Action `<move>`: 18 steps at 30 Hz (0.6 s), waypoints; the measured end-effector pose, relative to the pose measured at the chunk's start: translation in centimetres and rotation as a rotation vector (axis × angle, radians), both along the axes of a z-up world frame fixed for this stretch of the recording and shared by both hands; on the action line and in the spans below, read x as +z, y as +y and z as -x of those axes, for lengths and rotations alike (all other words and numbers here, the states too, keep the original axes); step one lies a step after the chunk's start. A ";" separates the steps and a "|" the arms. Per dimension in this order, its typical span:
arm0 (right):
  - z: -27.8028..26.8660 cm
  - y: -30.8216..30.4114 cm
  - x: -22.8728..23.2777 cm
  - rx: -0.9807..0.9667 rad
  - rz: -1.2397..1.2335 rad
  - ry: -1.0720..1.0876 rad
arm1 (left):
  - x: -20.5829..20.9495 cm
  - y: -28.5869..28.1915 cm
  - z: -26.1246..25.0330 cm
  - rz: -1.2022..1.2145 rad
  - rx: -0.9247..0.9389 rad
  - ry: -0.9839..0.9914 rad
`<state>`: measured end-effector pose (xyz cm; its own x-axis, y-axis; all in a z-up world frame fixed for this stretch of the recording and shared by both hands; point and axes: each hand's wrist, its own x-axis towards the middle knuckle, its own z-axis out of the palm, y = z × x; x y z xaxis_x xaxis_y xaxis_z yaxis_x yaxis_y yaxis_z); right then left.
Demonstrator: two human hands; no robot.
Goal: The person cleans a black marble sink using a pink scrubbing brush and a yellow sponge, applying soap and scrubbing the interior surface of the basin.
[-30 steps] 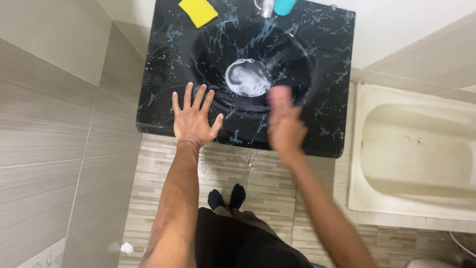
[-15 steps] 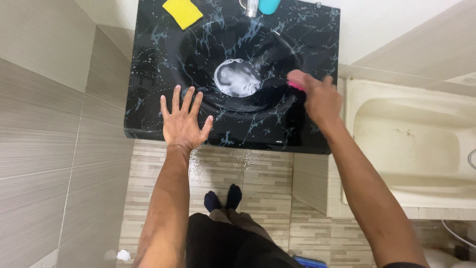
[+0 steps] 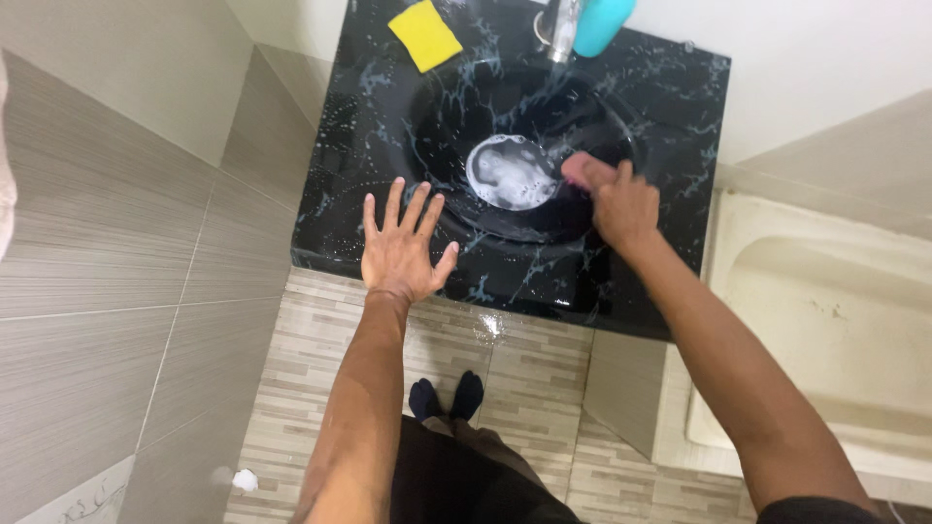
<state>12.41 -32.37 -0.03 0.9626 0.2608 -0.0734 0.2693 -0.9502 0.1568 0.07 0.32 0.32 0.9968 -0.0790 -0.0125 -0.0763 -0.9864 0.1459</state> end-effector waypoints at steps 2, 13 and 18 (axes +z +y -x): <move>-0.3 1.4 0.0 0.080 -0.006 0.271 | -0.1 0.1 0.1 0.006 -0.002 -0.002; -3.4 2.2 -0.9 0.278 -0.080 0.767 | -0.2 -0.1 -0.1 -0.041 0.000 0.011; -3.9 -0.5 -2.4 -0.023 0.391 -0.072 | -0.2 0.0 -0.1 -0.027 -0.010 0.000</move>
